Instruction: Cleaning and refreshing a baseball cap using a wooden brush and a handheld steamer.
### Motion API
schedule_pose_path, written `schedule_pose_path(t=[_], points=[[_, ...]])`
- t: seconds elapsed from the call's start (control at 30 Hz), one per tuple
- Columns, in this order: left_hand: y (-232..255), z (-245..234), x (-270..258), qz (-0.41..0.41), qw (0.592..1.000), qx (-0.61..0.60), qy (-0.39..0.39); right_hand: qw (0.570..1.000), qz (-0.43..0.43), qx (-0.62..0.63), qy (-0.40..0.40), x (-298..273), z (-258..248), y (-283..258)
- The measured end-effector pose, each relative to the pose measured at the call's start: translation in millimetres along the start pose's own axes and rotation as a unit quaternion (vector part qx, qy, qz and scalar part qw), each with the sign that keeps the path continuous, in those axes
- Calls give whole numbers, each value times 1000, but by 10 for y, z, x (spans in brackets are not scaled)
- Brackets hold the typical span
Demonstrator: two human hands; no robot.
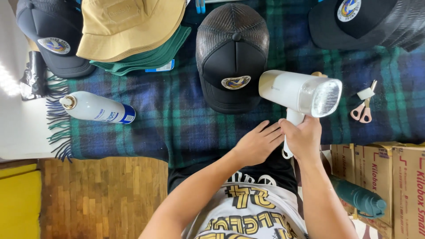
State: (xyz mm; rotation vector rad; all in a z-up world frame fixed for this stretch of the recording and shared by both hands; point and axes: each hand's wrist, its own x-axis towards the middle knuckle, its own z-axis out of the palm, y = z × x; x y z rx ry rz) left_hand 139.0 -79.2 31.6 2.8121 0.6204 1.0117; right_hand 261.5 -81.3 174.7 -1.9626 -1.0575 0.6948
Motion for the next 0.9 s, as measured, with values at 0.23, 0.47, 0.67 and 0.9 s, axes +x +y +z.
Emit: schedule_pose_path(t=[0.23,0.47,0.67,0.9], points=[[-560,-868,-692,-74,988,-43,126,996,-61,-64,-29,-358,187,206],[-1651,-1586,-1144,-294,918,222,145,972,-121,-158,-124,-678,610,191],[-1705,-1554,-1288,-368,899,225,72,951,-156,-186,-190,-692,972,-136],[-1781,-1528,-1382,-354,905,225,72,928,-194,-229,-222,-606,1251,-710]])
